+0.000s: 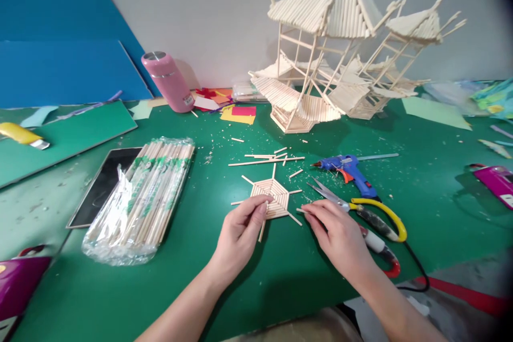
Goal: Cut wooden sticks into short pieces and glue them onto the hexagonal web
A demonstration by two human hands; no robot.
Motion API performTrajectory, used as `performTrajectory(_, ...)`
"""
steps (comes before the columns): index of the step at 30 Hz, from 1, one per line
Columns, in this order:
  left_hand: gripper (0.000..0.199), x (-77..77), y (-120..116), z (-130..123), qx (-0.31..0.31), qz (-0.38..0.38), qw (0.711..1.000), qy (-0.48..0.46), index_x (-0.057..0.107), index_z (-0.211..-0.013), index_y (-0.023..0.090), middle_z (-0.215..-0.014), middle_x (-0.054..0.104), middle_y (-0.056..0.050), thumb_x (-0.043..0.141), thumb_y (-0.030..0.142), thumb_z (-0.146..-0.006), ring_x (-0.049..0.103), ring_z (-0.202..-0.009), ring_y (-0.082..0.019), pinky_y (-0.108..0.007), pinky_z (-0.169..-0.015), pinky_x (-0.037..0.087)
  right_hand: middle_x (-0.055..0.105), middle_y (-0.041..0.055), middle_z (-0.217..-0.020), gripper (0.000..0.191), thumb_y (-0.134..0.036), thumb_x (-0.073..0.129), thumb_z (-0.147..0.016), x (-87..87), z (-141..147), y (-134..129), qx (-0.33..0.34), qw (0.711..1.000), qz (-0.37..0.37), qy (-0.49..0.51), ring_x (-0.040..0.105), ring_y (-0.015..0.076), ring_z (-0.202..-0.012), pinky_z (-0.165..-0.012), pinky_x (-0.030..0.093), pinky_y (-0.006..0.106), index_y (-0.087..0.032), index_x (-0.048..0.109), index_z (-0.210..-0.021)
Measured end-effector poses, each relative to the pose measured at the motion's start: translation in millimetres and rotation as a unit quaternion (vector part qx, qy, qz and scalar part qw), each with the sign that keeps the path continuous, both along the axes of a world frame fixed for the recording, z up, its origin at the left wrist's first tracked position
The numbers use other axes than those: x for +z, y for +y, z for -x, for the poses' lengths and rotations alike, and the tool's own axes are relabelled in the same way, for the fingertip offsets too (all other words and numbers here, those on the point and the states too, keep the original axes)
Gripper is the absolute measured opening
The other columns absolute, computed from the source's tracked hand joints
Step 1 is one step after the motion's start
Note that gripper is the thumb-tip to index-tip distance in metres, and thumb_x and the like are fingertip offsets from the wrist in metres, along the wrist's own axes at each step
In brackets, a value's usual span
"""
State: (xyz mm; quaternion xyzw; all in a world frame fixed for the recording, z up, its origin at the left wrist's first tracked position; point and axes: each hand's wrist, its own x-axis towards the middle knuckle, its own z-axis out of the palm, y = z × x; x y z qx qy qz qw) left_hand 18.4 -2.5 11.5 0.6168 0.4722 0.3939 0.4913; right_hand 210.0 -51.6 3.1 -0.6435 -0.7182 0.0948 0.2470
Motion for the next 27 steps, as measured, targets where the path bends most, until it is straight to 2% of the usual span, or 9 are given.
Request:
performTrajectory(4, 0.020, -1.0, 3, 1, 0.033, -0.019, 0.999, 0.020, 0.064, -0.091, 0.018, -0.078, 0.065, -0.003, 0.049, 0.026, -0.082, 0.055, -0.068, -0.014, -0.023, -0.060, 0.042, 0.063, 0.0068, -0.088, 0.021, -0.019, 0.044, -0.086, -4.3, 7, 7, -0.007, 1.000, -0.015, -0.005, 0.059, 0.0208, -0.084, -0.076, 0.048, 0.036, -0.019, 0.061, -0.098)
performTrajectory(8, 0.019, -2.2, 5, 2, 0.057, -0.037, 0.997, 0.030, 0.061, -0.092, 0.017, -0.080, 0.063, -0.003, 0.046, 0.026, -0.084, 0.055, -0.069, -0.013, -0.022, -0.059, 0.041, 0.059, 0.0078, -0.099, 0.021, -0.021, 0.046, -0.084, -2.3, 2, 10, -0.037, 0.998, -0.043, -0.004, 0.055, 0.0217, -0.096, -0.084, 0.045, 0.036, -0.020, 0.058, -0.101)
performTrajectory(11, 0.017, -2.0, 5, 3, 0.063, -0.051, 0.996, 0.038, 0.058, -0.087, 0.017, -0.074, 0.060, 0.000, 0.043, 0.025, -0.086, 0.052, -0.065, -0.011, -0.020, -0.058, 0.039, 0.058, 0.0080, -0.097, 0.020, -0.024, 0.046, -0.083, 2.4, -27, 12, -0.109, 0.992, -0.064, -0.007, 0.054, 0.0211, -0.094, -0.084, 0.044, 0.035, -0.020, 0.057, -0.099)
performTrajectory(14, 0.015, -2.4, 5, 3, 0.075, -0.062, 0.995, 0.036, 0.056, -0.084, 0.018, -0.069, 0.056, 0.002, 0.044, 0.026, -0.086, 0.049, -0.061, -0.010, -0.019, -0.055, 0.037, 0.054, 0.0125, -0.097, 0.027, -0.027, 0.048, -0.079, 4.2, -69, 15, -0.215, 0.974, -0.067, -0.022, 0.053, 0.0253, -0.090, -0.077, 0.045, 0.041, -0.015, 0.052, -0.103)
performTrajectory(16, 0.014, -3.8, 5, 3, 0.087, -0.067, 0.994, 0.023, 0.057, -0.085, 0.018, -0.069, 0.054, 0.002, 0.046, 0.026, -0.085, 0.048, -0.061, -0.010, -0.019, -0.055, 0.036, 0.053, 0.0153, -0.099, 0.037, -0.029, 0.054, -0.072, 2.0, -93, 18, -0.254, 0.966, -0.039, -0.027, 0.053, 0.0285, -0.088, -0.072, 0.045, 0.043, -0.013, 0.052, -0.105)
performTrajectory(19, 0.015, -6.5, 5, 2, 0.099, -0.067, 0.993, 0.003, 0.058, -0.087, 0.018, -0.065, 0.049, 0.002, 0.047, 0.027, -0.085, 0.047, -0.062, -0.010, -0.020, -0.054, 0.035, 0.055, 0.0140, -0.098, 0.042, -0.028, 0.058, -0.063, -4.9, -113, 24, -0.258, 0.966, 0.023, -0.010, 0.055, 0.0272, -0.084, -0.070, 0.044, 0.040, -0.013, 0.054, -0.102)
performTrajectory(23, 0.017, -6.9, 6, 2, 0.119, -0.070, 0.990, 0.013, 0.057, -0.088, 0.018, -0.062, 0.045, 0.003, 0.044, 0.028, -0.086, 0.044, -0.060, -0.010, -0.020, -0.054, 0.034, 0.058, 0.0067, -0.078, 0.032, -0.027, 0.060, -0.057, -10.7, -119, 36, -0.267, 0.960, 0.073, 0.038, 0.054, 0.0239, -0.071, -0.068, 0.041, 0.038, -0.017, 0.059, -0.088)
performTrajectory(27, 0.017, -0.6, 7, 11, 0.142, -0.090, 0.985, 0.035, 0.054, -0.087, 0.017, -0.062, 0.045, 0.003, 0.041, 0.028, -0.087, 0.039, -0.054, -0.008, -0.020, -0.051, 0.033, 0.053, 0.0006, -0.061, 0.016, -0.029, 0.060, -0.056, -4.2, -124, 40, -0.291, 0.942, 0.089, 0.139, 0.050, 0.0196, -0.061, -0.061, 0.039, 0.034, -0.020, 0.059, -0.070)
